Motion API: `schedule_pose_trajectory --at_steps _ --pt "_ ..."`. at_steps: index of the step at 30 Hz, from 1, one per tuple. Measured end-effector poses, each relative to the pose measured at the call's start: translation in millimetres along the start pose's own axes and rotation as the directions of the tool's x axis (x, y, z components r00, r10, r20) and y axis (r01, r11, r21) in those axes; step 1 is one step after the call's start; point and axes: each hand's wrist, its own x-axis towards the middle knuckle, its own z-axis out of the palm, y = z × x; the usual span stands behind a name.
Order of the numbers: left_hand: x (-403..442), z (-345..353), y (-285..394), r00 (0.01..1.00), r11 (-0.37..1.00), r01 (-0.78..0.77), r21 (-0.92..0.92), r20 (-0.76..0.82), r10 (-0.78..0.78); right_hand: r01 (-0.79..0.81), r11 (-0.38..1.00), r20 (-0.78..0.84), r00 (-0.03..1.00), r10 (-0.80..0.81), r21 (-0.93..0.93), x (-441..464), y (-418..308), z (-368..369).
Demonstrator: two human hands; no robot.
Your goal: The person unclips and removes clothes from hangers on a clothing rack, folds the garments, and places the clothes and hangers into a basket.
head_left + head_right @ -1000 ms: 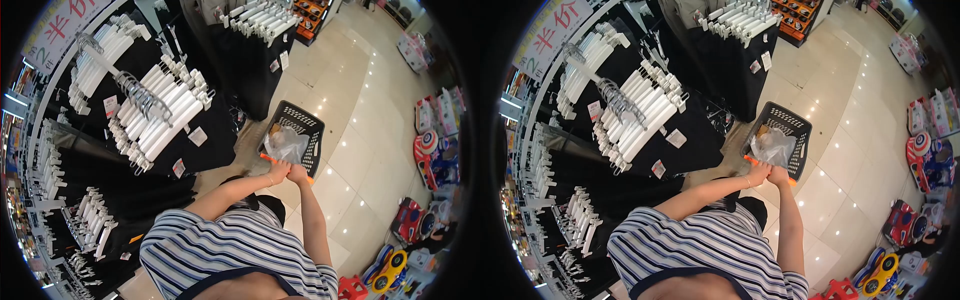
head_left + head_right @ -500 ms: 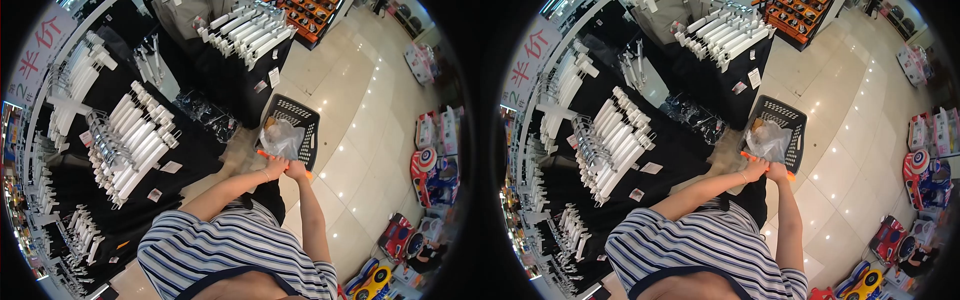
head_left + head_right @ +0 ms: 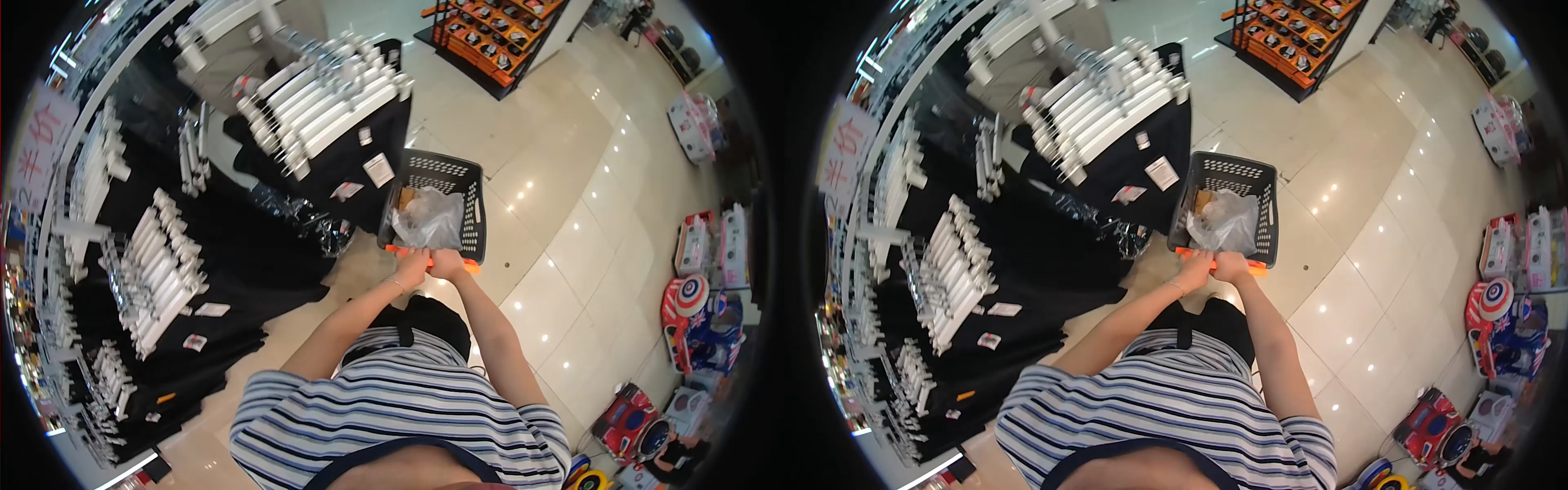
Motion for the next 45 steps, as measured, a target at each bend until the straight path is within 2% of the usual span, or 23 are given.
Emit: schedule_pose_trajectory --at_steps 3,5,10,12,15,19,20,23,27,28,31,33,34,35,36,37,39,40,41,42,43,44,45 --pt "38 12 -7 0.997 0.991 0.049 -0.121 0.061 -0.042 0.082 0.996 -0.039 0.996 -0.081 0.026 18 29 -9" --pt "62 28 -18 0.997 0.984 0.051 -0.17 0.064 -0.041 0.088 0.996 0.023 0.996 -0.088 -0.007 31 39 -19" --pt "99 6 -13 0.997 0.985 -0.018 -0.172 0.068 0.03 0.057 0.997 0.032 0.998 -0.056 -0.059 64 66 -42" --pt "112 -5 -10 0.996 0.987 0.034 -0.156 0.083 -0.022 0.056 0.996 0.059 0.997 -0.052 -0.064 80 75 -50" --pt "124 -13 -18 0.998 0.978 -0.046 -0.204 -0.04 0.039 0.087 0.995 0.058 0.995 -0.084 -0.045 99 85 -60" --pt "119 -16 -74 0.971 0.735 -0.225 -0.64 -0.212 0.114 0.098 0.993 0.078 0.993 -0.093 -0.062 117 88 -74" --pt "113 -14 -92 0.973 0.711 -0.203 -0.673 -0.218 0.071 0.105 0.992 0.06 0.993 -0.101 -0.065 122 91 -76" --pt "90 -42 -140 0.979 0.551 0.194 -0.812 0.124 -0.161 0.115 0.991 0.025 0.993 -0.114 -0.068 136 94 -78" --pt "54 -50 -197 0.914 0.46 0.405 -0.79 0.337 -0.226 0.12 0.989 0.052 0.992 -0.116 -0.085 148 96 -83" --pt "45 -69 -195 0.876 0.4 0.48 -0.781 0.399 -0.272 0.127 0.988 0.058 0.991 -0.122 -0.09 151 97 -83" --pt "25 -98 -206 0.813 0.363 0.566 -0.74 0.429 -0.393 0.097 0.989 0.039 0.995 -0.093 -0.115 154 94 -82" --pt "12 -127 -183 0.741 0.364 0.523 -0.771 0.201 -0.641 0.068 0.99 0.061 0.996 -0.06 -0.125 154 94 -69" --pt "10 -155 -170 0.624 0.244 0.635 -0.733 0.3 -0.721 0.066 0.988 0.064 0.996 -0.057 -0.141 151 93 -64" --pt "4 -142 -179 0.656 0.235 0.439 -0.867 0.13 -0.744 0.066 0.985 0.065 0.996 -0.056 -0.16 146 94 -60" --pt "-2 -122 -197 0.711 0.407 0.238 -0.882 -0.128 -0.691 0.057 0.988 0.084 0.995 -0.045 -0.145 138 90 -58" --pt "-7 -107 -210 0.705 0.564 0.034 -0.825 -0.381 -0.599 0.045 0.985 0.124 0.992 -0.025 -0.164 129 87 -55" --pt "-16 -115 -205 0.585 0.701 0.084 -0.708 -0.535 -0.61 0.033 0.996 0.153 0.988 -0.02 -0.084 111 84 -45" --pt "-21 -122 -197 0.545 0.691 0.184 -0.699 -0.513 -0.663 0.027 0.998 0.134 0.991 -0.019 -0.054 103 78 -46" --pt "-20 -127 -188 0.508 0.588 0.094 -0.803 -0.469 -0.722 0.034 0.999 0.159 0.987 -0.027 -0.042 96 78 -49" --pt "-19 -124 -188 0.502 0.643 0.136 -0.754 -0.507 -0.701 0.019 1.0 0.169 0.985 -0.018 -0.005 89 71 -58" --pt "-18 -126 -183 0.499 0.69 0.184 -0.7 -0.539 -0.679 0.026 0.998 0.264 0.964 -0.039 0.054 87 71 -61" --pt "-17 -125 -177 0.491 0.701 0.223 -0.677 -0.543 -0.681 0.026 0.997 0.319 0.947 -0.047 0.069 82 68 -61" --pt "-14 -122 -174 0.489 0.691 0.191 -0.698 -0.543 -0.683 0.025 0.995 0.366 0.929 -0.058 0.092 77 59 -67"
